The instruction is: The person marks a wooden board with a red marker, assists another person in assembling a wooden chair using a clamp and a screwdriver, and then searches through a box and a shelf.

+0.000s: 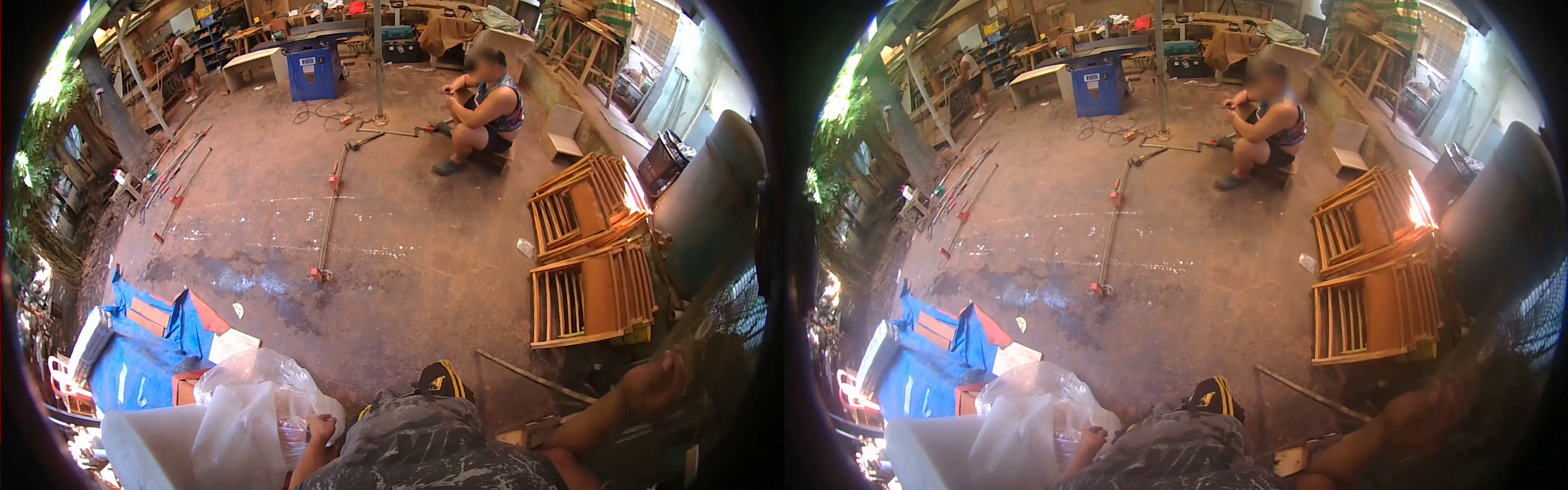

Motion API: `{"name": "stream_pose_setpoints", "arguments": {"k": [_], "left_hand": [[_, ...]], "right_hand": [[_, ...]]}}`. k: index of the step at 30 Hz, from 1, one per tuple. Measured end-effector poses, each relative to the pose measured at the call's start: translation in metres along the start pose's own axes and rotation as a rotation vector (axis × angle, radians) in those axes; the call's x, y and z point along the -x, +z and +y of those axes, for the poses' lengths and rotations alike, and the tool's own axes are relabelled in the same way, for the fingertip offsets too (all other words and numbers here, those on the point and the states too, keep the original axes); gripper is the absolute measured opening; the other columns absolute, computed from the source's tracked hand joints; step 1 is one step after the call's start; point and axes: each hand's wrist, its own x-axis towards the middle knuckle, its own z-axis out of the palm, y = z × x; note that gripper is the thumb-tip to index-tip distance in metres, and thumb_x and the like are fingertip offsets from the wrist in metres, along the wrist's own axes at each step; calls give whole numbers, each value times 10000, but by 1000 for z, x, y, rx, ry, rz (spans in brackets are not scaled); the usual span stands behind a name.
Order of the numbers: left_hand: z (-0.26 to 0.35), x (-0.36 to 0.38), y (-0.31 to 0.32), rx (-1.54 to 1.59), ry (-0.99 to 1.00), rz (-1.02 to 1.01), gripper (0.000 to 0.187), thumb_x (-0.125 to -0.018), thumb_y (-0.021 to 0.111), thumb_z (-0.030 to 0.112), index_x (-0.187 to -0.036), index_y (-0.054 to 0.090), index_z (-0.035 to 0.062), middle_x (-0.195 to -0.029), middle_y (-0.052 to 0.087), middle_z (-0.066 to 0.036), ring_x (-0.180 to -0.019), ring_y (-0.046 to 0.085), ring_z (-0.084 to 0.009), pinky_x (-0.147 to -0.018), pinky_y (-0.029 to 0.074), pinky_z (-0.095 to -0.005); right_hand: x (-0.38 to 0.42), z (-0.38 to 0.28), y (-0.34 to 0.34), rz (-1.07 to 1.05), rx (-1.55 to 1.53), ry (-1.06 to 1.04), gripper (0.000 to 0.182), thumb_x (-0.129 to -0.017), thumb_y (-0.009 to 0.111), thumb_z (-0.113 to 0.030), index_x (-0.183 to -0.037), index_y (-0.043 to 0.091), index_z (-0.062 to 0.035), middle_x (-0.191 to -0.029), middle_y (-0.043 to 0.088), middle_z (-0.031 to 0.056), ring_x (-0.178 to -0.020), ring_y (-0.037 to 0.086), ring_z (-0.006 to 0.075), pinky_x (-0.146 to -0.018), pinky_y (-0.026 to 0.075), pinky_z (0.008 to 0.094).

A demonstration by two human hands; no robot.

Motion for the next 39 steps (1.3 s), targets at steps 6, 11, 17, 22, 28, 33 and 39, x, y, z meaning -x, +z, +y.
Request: {"name": "stream_pose_setpoints", "arguments": {"k": [6,11,17,22,28,33,39], "left_hand": [[41,3,18,45,-41,55,412,-783,624,338,-1087,677,63,-1030,664,-213,-1013,619,-334,-943,442,-369],[103,5,64,158,-145,196,399,-798,625,315,-1083,668,39,-1037,666,-206,-1016,626,-321,-906,467,-371],[270,68,109,111,-140,276,360,-816,607,280,-1092,665,57,-1062,665,-173,-1017,631,-319,-905,478,-372],[317,72,171,183,-109,343,367,-820,611,298,-1099,665,65,-1066,666,-159,-1029,625,-310,-903,476,-365],[325,84,215,248,-213,338,366,-825,615,314,-1094,673,74,-1036,678,-156,-999,645,-285,-878,483,-347],[358,95,219,258,-319,354,343,-825,605,267,-1100,672,73,-1046,679,-147,-1006,645,-267,-888,477,-335],[367,81,232,293,-287,379,313,-836,526,118,-1112,665,69,-1100,663,-142,-1059,624,-264,-919,462,-332]], "right_hand": [[29,-30,110,-97,-572,282,119,-901,507,8,-985,554,79,-877,597,174,-759,573,219,-753,511,338],[87,-58,234,-284,-810,408,128,-908,502,7,-995,570,71,-896,598,138,-753,574,188,-681,507,289],[142,-111,354,-673,-1279,490,110,-821,584,-68,-912,599,-9,-762,561,78,-694,562,168,-627,475,301],[176,-154,380,-1248,-1481,384,167,-755,640,-87,-897,632,-1,-773,646,131,-701,645,227,-681,510,317],[215,-181,408,-1487,-1597,213,202,-754,658,-131,-937,665,-47,-835,668,132,-735,659,257,-686,520,339],[203,-188,430,-1734,-1528,41,260,-803,634,-130,-1034,644,-12,-944,671,158,-831,657,250,-776,520,327],[217,-194,452,-1824,-1498,-156,325,-812,618,-197,-1083,638,-21,-986,667,163,-861,651,278,-800,510,350]]}}
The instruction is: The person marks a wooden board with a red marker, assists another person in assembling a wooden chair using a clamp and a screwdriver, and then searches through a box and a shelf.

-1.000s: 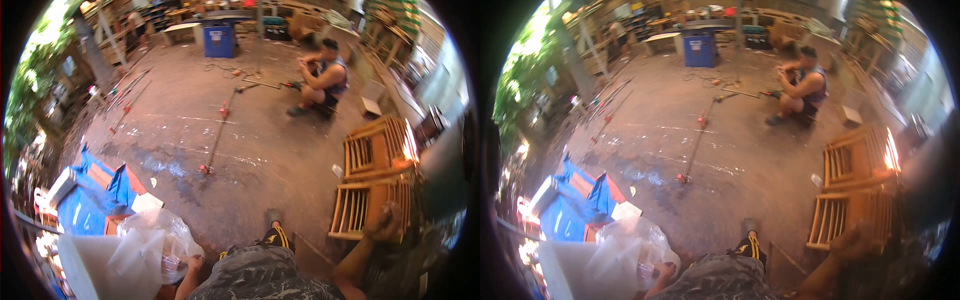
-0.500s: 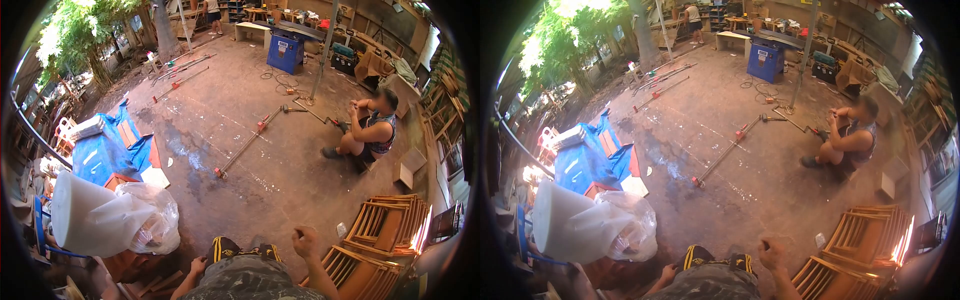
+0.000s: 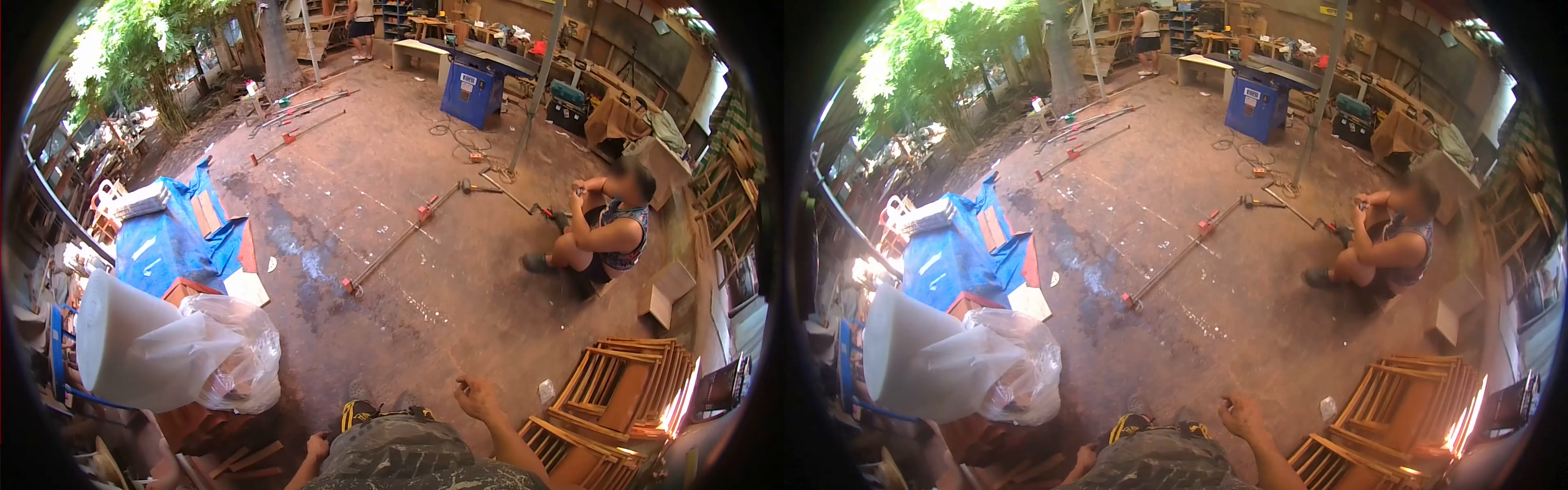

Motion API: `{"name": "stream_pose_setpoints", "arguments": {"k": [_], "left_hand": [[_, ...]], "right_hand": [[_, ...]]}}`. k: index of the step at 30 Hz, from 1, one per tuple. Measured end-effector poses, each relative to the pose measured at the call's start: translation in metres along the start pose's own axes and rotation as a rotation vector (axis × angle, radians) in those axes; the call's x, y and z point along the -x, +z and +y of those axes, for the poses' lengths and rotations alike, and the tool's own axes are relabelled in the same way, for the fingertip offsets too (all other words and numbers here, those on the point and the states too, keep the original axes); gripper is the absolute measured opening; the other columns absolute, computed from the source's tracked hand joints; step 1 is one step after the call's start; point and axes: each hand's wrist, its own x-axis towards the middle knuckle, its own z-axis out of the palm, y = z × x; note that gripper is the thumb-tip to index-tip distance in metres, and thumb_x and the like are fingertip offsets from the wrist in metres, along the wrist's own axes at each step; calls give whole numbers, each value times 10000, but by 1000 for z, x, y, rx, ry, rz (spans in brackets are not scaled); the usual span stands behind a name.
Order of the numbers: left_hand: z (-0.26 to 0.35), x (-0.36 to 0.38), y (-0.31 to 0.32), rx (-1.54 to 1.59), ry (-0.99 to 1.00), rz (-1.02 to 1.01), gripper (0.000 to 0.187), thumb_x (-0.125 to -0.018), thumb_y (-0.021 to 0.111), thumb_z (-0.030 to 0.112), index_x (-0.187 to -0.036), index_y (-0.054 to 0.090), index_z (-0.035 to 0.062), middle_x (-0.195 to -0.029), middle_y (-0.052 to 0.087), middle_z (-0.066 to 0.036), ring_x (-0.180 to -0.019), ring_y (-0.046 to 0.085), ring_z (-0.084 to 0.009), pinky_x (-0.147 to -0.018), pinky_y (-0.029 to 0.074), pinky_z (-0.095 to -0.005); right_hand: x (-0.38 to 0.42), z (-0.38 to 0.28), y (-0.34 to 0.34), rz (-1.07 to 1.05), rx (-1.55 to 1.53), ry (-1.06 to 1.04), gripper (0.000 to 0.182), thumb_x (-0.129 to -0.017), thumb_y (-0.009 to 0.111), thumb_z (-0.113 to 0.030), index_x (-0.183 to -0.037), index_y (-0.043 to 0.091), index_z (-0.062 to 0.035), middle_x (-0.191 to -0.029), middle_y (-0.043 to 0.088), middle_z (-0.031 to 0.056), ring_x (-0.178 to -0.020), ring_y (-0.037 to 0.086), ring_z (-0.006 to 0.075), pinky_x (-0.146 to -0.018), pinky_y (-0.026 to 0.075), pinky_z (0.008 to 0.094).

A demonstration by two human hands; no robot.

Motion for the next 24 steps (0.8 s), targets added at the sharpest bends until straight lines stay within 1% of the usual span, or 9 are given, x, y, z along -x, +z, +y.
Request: {"name": "stream_pose_setpoints", "arguments": {"k": [4,11,13,14,16,17,19,22,24], "left_hand": [[8,-6,5,-23,-26,-21,357,-834,458,21,-1130,653,61,-1151,643,-142,-1106,599,-266,-940,450,-333],[13,-22,14,174,-81,37,352,-861,435,39,-1137,653,65,-1141,652,-128,-1098,603,-264,-943,449,-328],[1,-37,23,248,-64,46,319,-888,472,135,-1143,647,61,-1141,644,-156,-1094,603,-280,-932,451,-334],[7,-36,21,248,-66,46,319,-888,472,135,-1143,647,61,-1141,644,-156,-1094,603,-280,-932,451,-334],[27,-29,10,195,20,31,354,-910,511,291,-1146,642,62,-1120,639,-192,-1090,595,-328,-919,449,-366],[28,-34,9,193,19,29,354,-910,511,291,-1146,642,62,-1120,639,-192,-1090,595,-328,-919,449,-366],[32,-50,7,111,-3,46,479,-906,502,474,-1138,646,80,-1085,637,-218,-1078,584,-374,-902,446,-402],[43,-74,4,64,-47,79,554,-907,444,560,-1109,658,91,-1052,637,-229,-1067,576,-392,-897,440,-429],[53,-90,2,75,-31,70,563,-908,429,568,-1101,661,92,-1043,636,-234,-1060,579,-394,-897,441,-436]], "right_hand": [[-8,3,2,-64,103,17,375,-808,610,-248,-1121,623,-42,-1001,671,138,-901,637,319,-825,498,378],[-25,7,12,-108,46,-47,389,-810,608,-260,-1146,604,-65,-973,671,130,-909,633,317,-807,496,388],[-29,3,10,-107,47,-51,389,-811,607,-257,-1152,600,-68,-973,669,127,-899,634,315,-798,497,387],[-33,1,9,-106,46,-56,390,-813,607,-253,-1158,596,-71,-973,668,124,-890,634,314,-789,497,387],[-44,3,13,-109,54,-79,384,-819,601,-250,-1158,593,-70,-984,664,126,-895,632,312,-790,494,388],[-49,0,14,-108,63,-100,379,-825,596,-248,-1159,591,-69,-995,661,127,-900,629,311,-792,492,390],[-64,-9,14,-114,52,-95,370,-831,592,-248,-1153,592,-67,-999,658,131,-905,628,311,-794,491,392],[-93,-40,9,-129,46,-72,356,-842,584,-248,-1145,592,-61,-996,655,137,-912,626,312,-796,489,396],[-111,-52,10,-142,48,-51,351,-846,581,-246,-1142,592,-58,-990,656,139,-915,625,313,-796,488,398]]}}
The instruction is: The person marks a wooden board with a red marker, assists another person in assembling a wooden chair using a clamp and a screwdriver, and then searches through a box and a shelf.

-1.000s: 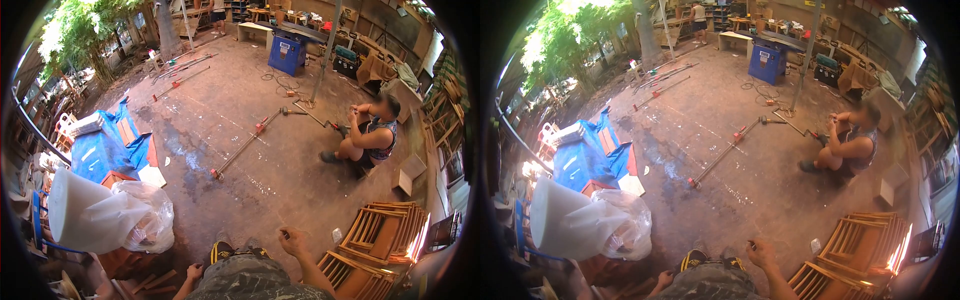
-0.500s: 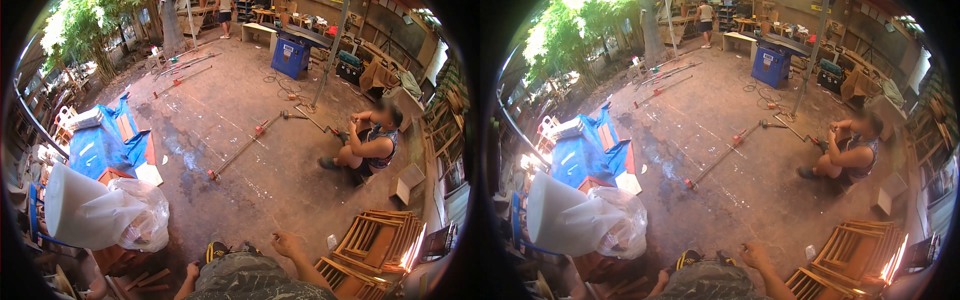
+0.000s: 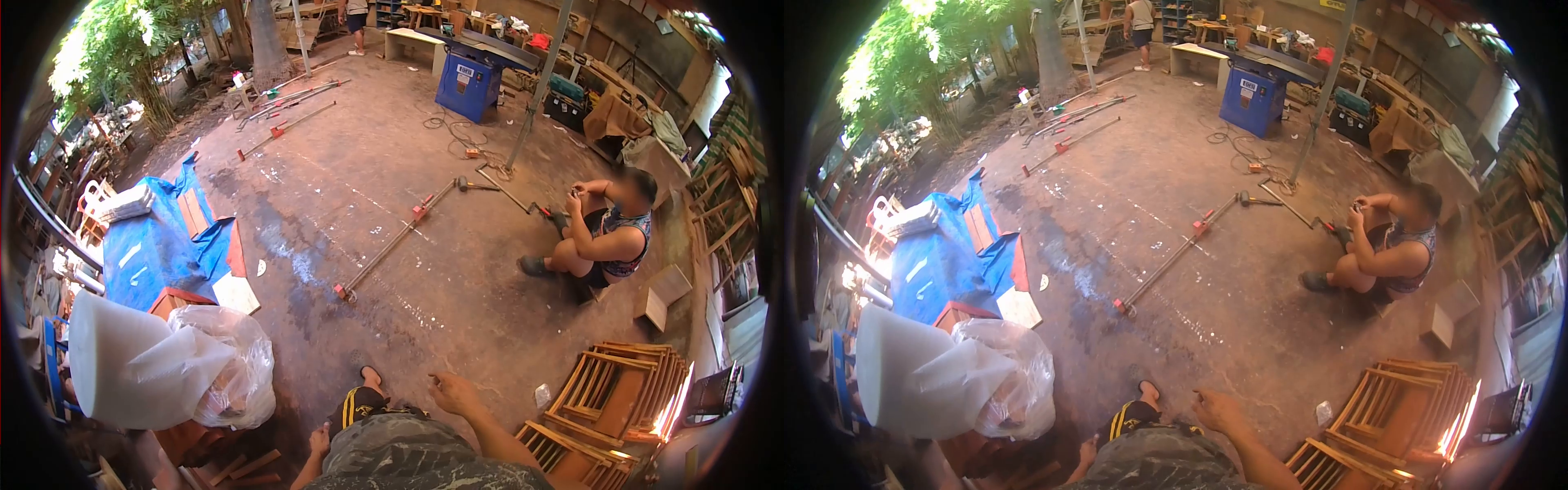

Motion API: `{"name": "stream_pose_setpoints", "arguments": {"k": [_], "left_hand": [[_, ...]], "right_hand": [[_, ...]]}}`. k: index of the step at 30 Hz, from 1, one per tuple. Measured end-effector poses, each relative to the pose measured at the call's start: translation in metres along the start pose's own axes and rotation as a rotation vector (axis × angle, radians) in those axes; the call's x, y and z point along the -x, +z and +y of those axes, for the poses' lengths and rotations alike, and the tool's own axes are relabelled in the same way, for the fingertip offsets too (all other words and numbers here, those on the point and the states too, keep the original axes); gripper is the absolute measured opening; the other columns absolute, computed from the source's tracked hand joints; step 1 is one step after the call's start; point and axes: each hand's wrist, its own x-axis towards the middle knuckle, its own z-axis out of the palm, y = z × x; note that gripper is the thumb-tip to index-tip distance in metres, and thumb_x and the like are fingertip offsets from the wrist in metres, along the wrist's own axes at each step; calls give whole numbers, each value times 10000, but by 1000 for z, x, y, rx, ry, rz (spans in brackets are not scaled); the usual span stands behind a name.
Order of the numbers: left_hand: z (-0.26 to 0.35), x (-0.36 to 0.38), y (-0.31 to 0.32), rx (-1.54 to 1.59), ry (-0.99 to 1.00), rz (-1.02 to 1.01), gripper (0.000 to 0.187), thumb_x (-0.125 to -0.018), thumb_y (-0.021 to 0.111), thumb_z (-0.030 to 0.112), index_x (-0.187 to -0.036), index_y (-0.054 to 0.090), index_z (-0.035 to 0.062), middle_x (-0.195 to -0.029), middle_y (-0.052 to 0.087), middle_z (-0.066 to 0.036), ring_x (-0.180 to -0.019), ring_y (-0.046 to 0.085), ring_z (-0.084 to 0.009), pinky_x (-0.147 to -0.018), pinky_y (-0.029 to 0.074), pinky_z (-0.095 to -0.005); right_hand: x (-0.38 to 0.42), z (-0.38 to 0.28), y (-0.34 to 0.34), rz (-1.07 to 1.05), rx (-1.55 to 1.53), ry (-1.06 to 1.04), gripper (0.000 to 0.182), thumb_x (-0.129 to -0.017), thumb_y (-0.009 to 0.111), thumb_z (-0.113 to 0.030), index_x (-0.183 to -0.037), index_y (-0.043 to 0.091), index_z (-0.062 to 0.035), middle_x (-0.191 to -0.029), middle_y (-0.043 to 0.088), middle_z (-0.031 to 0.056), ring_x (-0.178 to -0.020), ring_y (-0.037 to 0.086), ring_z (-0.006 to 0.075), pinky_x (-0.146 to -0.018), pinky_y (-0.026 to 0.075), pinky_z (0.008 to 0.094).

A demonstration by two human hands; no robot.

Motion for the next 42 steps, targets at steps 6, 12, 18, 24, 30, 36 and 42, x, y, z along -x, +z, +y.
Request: {"name": "stream_pose_setpoints", "arguments": {"k": [6,12,18,24,30,36,42], "left_hand": [[19,-102,-11,-181,36,-106,530,-908,448,526,-1050,677,70,-1001,656,-216,-1021,600,-398,-882,457,-443],[78,-218,-62,107,57,-61,368,-886,569,335,-969,681,-5,-891,687,-183,-816,669,-297,-742,513,-391],[140,-264,-126,393,64,33,297,-874,593,217,-999,668,-42,-819,695,-124,-688,656,-186,-663,524,-316],[129,-290,-105,200,30,-78,304,-862,582,190,-1024,659,-54,-846,698,-143,-753,677,-200,-698,527,-307],[202,-279,-78,-113,49,-162,329,-844,608,253,-1038,674,-5,-924,697,-171,-887,672,-264,-818,501,-342],[273,-352,-57,-3,-78,-171,340,-824,630,312,-1025,692,44,-951,689,-185,-931,664,-292,-838,489,-366],[463,-405,-84,78,9,17,304,-819,611,273,-986,699,35,-869,700,-163,-852,681,-285,-787,508,-357]], "right_hand": [[-80,-24,-1,105,-24,-116,338,-841,597,-216,-1137,592,-53,-930,658,168,-869,635,331,-766,501,404],[-156,-40,-3,163,-102,20,325,-840,592,-201,-1124,598,-43,-904,667,174,-854,642,340,-764,504,401],[-207,-60,-18,110,-62,51,306,-853,556,-268,-1088,614,-82,-922,656,205,-867,622,393,-770,498,453],[-244,-45,-21,74,-12,90,322,-855,543,-272,-1089,616,-64,-925,661,194,-854,623,397,-775,496,467],[-308,-25,-38,-16,-23,112,354,-854,543,-284,-1119,610,-59,-942,664,185,-885,629,375,-800,494,463],[-442,-19,-109,-41,-118,-46,326,-845,563,-267,-1089,610,-56,-919,663,190,-876,631,373,-782,496,450],[-587,-24,-230,63,-146,-230,319,-845,576,-261,-1080,617,-50,-878,670,171,-853,636,358,-768,499,438]]}}
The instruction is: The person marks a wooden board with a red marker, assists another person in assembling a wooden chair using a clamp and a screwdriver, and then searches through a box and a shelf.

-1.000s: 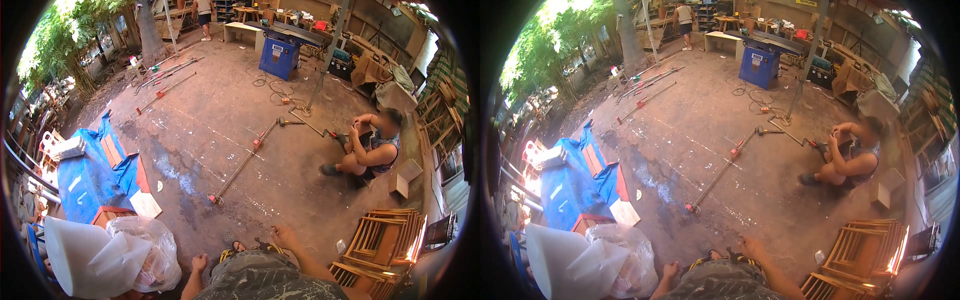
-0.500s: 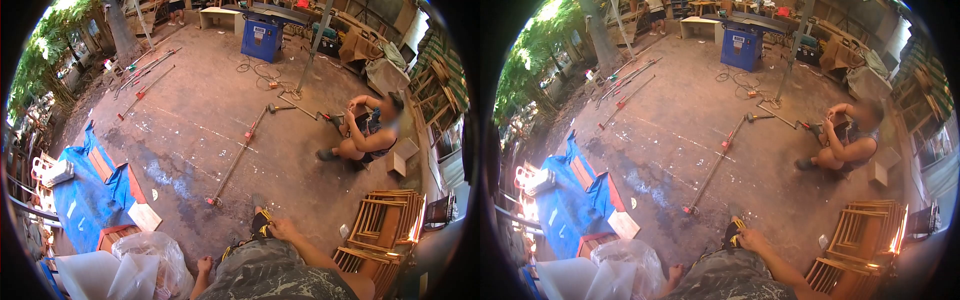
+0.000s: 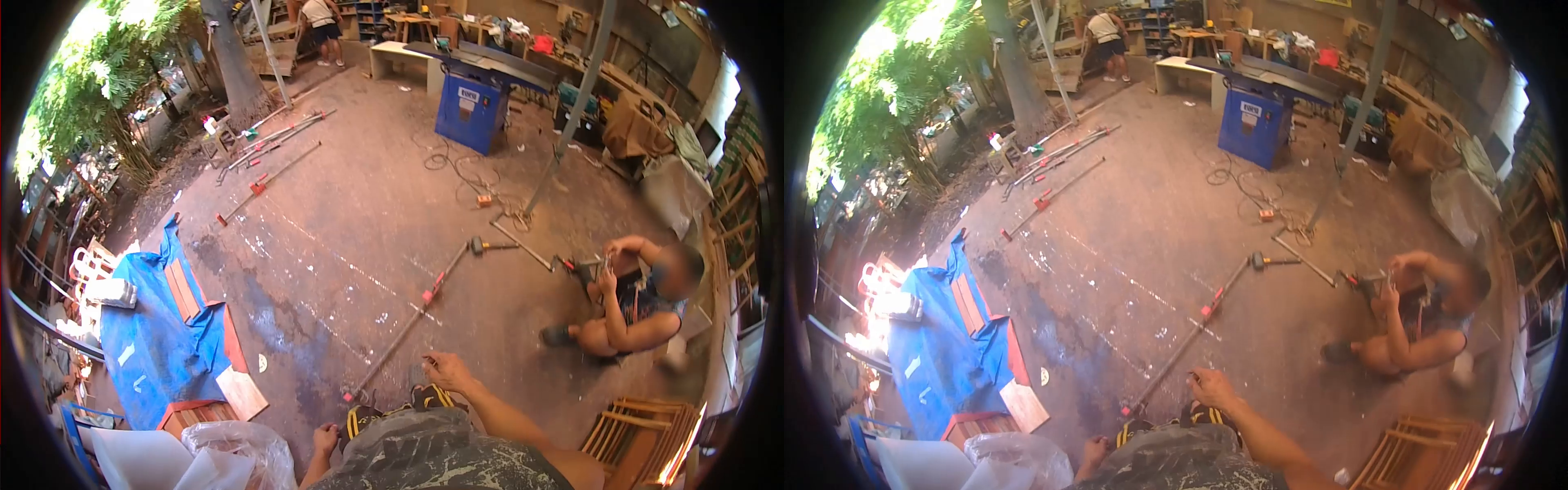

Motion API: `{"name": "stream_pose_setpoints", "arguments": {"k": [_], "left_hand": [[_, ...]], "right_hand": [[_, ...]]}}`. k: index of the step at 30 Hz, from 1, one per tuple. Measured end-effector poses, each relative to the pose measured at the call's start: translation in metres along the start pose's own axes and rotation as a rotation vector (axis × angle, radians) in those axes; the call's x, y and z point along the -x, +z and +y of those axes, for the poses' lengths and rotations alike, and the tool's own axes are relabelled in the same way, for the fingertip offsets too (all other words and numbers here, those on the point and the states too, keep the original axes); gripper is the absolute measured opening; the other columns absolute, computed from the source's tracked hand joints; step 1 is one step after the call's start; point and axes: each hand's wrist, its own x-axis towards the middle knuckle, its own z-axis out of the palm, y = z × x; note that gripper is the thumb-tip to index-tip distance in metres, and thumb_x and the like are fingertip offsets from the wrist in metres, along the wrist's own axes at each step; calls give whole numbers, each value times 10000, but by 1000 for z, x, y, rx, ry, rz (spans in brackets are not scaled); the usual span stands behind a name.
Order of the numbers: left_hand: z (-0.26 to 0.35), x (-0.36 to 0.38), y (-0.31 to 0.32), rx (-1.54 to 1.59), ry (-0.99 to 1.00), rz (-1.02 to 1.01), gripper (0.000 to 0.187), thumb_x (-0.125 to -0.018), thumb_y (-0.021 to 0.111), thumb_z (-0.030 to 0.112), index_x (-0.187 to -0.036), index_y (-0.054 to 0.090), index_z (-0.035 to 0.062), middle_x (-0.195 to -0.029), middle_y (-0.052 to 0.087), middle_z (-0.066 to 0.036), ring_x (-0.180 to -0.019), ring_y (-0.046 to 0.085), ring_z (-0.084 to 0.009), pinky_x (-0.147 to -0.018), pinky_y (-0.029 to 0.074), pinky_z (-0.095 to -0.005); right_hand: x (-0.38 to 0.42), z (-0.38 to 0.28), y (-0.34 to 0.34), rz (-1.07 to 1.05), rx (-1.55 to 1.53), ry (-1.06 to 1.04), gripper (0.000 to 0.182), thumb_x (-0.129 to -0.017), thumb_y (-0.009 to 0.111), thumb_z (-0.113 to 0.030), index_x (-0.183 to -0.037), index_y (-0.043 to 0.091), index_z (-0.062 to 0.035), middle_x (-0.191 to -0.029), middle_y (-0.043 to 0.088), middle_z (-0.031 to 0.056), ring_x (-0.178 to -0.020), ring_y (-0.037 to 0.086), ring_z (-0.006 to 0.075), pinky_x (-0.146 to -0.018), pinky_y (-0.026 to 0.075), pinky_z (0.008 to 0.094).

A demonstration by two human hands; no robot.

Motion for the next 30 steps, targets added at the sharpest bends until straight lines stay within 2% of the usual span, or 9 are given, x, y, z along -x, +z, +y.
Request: {"name": "stream_pose_setpoints", "arguments": {"k": [3,5,10,14,19,24,27,28,30], "left_hand": [[65,-18,-2,107,12,66,270,-820,614,214,-995,693,25,-864,702,-159,-834,683,-278,-780,510,-354],[97,-40,0,92,217,251,249,-833,608,180,-1001,689,13,-875,701,-163,-840,680,-262,-774,510,-347],[117,-89,-3,265,154,319,267,-826,618,219,-986,693,19,-890,696,-171,-872,676,-286,-791,505,-366],[97,-131,12,-185,-130,63,317,-811,604,312,-931,709,39,-870,682,-196,-913,662,-326,-816,500,-397],[108,-218,24,-304,-114,-157,319,-785,599,324,-884,716,45,-838,678,-205,-868,664,-335,-790,504,-411],[224,-386,-22,-216,12,-179,305,-782,588,302,-835,710,28,-777,674,-206,-793,674,-330,-736,513,-421],[325,-504,-76,71,82,73,290,-797,572,268,-767,691,6,-698,660,-194,-673,665,-308,-639,504,-424],[316,-581,-75,276,153,130,309,-817,561,271,-770,684,-9,-659,645,-191,-633,648,-298,-608,488,-416],[448,-568,-162,319,221,153,290,-859,552,231,-926,671,-24,-716,675,-143,-627,639,-250,-615,494,-399]], "right_hand": [[-43,2,-37,68,8,24,322,-854,585,-261,-1091,621,-45,-917,674,175,-835,651,344,-744,513,400],[-71,8,-52,77,89,2,308,-839,587,-274,-1046,645,-54,-895,672,168,-868,636,353,-768,504,419],[-115,17,-54,16,120,8,305,-847,590,-279,-1053,648,-62,-897,671,181,-844,647,342,-739,513,408],[-157,12,-46,-59,62,49,310,-855,593,-286,-1067,646,-66,-893,668,192,-821,659,335,-731,520,393],[-260,13,-43,-60,35,106,319,-849,603,-300,-1062,647,-66,-892,674,182,-824,664,324,-741,520,387],[-403,-5,-60,56,51,185,326,-852,604,-300,-1062,645,-54,-897,684,168,-833,672,306,-750,521,385],[-508,-44,-89,90,59,93,338,-859,605,-296,-1075,640,-38,-888,686,174,-860,678,291,-762,521,372],[-535,-55,-99,91,58,98,338,-859,605,-296,-1075,640,-38,-888,686,174,-860,678,291,-762,521,372],[-587,-75,-120,93,38,146,379,-854,585,-330,-1081,636,-30,-944,678,186,-915,656,331,-815,508,393]]}}
